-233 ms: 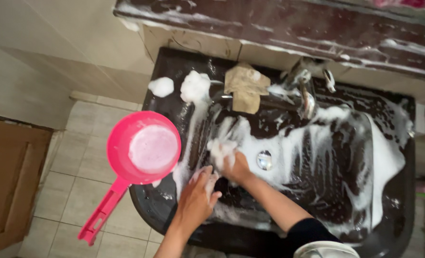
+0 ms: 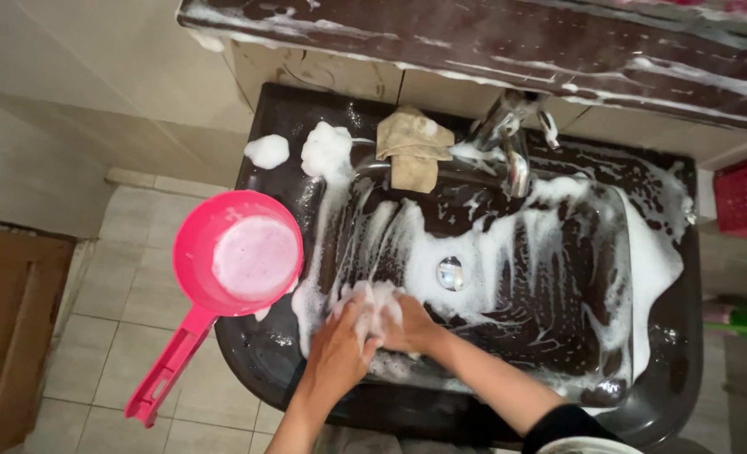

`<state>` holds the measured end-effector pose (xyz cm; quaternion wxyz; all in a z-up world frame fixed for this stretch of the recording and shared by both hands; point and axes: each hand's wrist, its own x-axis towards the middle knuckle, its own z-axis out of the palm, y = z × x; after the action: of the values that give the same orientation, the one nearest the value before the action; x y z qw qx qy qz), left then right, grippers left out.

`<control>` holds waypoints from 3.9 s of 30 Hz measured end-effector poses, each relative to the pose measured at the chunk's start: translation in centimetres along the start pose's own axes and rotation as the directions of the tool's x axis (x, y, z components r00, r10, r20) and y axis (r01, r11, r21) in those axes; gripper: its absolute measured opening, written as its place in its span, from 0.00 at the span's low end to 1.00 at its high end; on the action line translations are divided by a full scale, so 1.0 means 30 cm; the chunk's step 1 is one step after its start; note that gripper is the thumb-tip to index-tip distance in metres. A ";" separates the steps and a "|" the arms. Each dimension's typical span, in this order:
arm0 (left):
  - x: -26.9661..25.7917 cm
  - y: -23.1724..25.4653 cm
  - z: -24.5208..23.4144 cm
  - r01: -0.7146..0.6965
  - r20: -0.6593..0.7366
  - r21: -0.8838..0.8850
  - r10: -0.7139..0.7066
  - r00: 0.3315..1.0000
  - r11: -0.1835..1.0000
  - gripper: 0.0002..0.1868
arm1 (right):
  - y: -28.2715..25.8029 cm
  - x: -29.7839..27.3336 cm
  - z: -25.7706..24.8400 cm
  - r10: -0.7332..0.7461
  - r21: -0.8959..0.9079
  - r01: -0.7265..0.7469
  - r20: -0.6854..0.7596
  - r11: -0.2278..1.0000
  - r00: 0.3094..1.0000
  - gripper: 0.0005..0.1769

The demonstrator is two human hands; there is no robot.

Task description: The person scrubs a black sink basin and the surrounding countertop area using a soapy sponge, working lather across all interior and exterior surfaces.

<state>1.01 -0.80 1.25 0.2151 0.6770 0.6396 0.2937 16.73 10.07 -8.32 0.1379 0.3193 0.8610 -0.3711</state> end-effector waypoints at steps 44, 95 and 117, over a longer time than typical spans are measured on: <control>1.097 -0.194 0.265 0.032 -0.333 0.330 0.085 0.939 0.943 0.05 | 0.255 0.307 -0.436 -0.175 -0.297 -0.250 -0.893 0.922 0.415 0.34; 0.090 -0.078 -0.015 0.094 0.001 -0.016 -0.094 0.996 0.995 0.25 | 0.059 0.180 0.059 -0.418 0.266 0.580 -0.475 0.770 0.774 0.29; 0.212 -0.102 0.111 0.000 0.301 0.316 -0.100 0.948 0.949 0.47 | 0.080 0.259 0.047 -0.085 0.058 0.105 -0.278 0.993 0.957 0.24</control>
<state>1.03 6.07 -2.46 0.2117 0.7238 0.6527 0.0722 12.41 13.78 -14.29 -0.0129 0.3307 0.8722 -0.3603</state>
